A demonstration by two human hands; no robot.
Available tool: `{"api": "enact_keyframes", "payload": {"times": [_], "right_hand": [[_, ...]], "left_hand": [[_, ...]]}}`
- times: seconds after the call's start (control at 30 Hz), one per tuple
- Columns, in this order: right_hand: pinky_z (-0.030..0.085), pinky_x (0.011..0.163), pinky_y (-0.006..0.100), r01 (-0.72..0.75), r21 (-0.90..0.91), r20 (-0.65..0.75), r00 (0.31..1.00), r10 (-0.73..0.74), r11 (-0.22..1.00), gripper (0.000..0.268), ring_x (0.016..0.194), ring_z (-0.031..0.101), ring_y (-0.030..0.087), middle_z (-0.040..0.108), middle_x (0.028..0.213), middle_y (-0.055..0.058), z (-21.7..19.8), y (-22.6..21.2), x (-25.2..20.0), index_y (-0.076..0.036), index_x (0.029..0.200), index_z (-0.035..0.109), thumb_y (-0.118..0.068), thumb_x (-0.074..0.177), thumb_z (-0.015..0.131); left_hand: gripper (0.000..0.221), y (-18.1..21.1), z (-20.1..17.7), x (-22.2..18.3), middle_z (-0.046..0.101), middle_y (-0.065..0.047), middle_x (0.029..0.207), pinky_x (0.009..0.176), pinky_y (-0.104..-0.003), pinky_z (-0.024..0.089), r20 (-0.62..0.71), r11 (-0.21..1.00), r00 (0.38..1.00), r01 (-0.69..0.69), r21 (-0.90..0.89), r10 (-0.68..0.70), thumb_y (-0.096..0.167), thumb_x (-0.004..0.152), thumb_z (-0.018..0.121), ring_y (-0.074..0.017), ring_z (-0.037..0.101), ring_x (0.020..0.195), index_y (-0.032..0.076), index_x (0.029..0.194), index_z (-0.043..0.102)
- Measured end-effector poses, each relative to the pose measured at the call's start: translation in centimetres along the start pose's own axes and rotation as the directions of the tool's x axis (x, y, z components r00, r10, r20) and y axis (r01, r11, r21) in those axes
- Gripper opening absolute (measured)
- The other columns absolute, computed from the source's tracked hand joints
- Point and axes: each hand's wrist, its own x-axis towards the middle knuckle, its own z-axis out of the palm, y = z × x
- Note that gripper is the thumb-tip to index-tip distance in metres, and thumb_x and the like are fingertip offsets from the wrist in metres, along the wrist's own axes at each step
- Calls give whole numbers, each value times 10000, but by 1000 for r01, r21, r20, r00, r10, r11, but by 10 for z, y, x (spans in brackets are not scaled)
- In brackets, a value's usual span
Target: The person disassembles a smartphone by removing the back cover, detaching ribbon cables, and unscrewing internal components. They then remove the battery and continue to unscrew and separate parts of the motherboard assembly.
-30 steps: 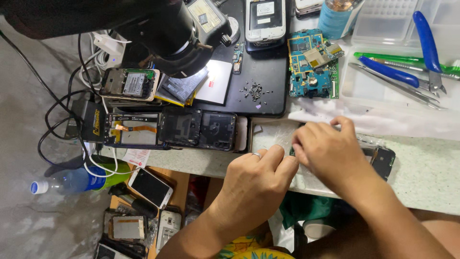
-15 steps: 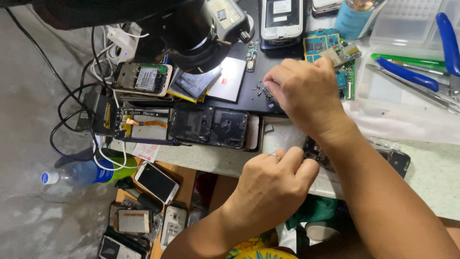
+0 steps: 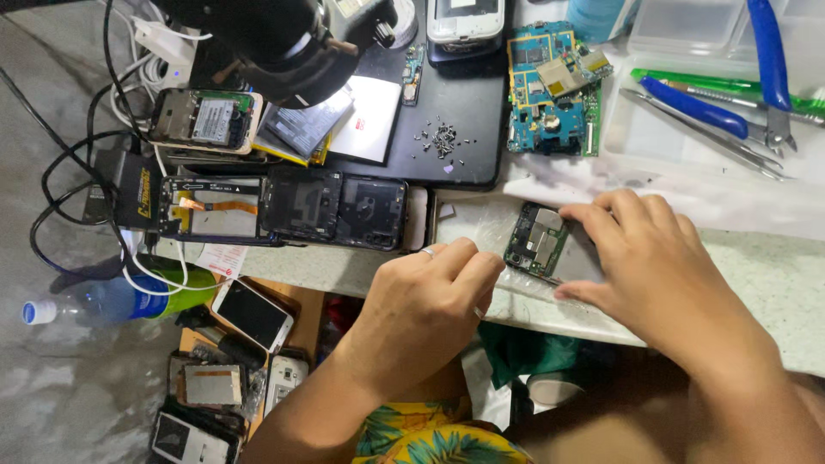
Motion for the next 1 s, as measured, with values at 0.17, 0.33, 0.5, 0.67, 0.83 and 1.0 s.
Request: {"api": "enact_keyframes", "payload": {"times": [0.17,0.33,0.5,0.67,0.83,1.0], "right_hand": [[454,940,466,17,13,13,1000,-17,1000,806,1086,559,338,592,1130,97,3,4,6,-113,1254,596,-468,571,836],[457,927,464,9,-2,18,1000,-9,1000,808,1077,558,330,587,1124,98,4,5,4,-114,1261,591,-468,580,844],[453,921,467,19,8,11,1000,-19,1000,797,1082,556,333,589,1131,95,3,5,6,-111,1257,589,-458,588,847],[448,924,468,6,12,23,1000,-6,1000,813,1091,554,331,589,1128,97,2,3,5,-105,1268,587,-459,585,851],[450,927,468,12,5,15,1000,-12,1000,805,1092,556,330,596,1126,96,0,2,5,-108,1266,593,-455,587,852],[450,927,471,12,6,21,1000,-12,1000,808,1083,557,333,597,1115,99,0,3,5,-109,1260,593,-464,582,855]], "left_hand": [[235,6,3,-6,627,-76,981,732,-370,542,-29,988,997,-77,-132,73,9,866,716,-266,655,864,55,1075,621],[280,7,10,-4,637,-69,1037,789,-372,551,30,984,996,-83,-155,89,-5,827,711,-270,646,924,57,1086,627],[264,7,14,-3,629,-70,1008,759,-373,537,72,986,993,-86,-143,97,6,828,725,-273,634,893,58,1071,636],[281,5,17,-6,633,-79,1027,783,-381,548,48,983,995,-84,-161,92,-1,812,707,-278,640,913,49,1079,631],[266,-3,19,-13,669,-104,1036,824,-381,572,-10,970,999,-33,-242,32,-45,820,712,-298,679,934,37,1063,643],[198,-17,27,-24,704,-109,1034,783,-311,591,-60,907,992,78,-415,-112,-90,863,723,-242,725,911,13,1023,668]]}}
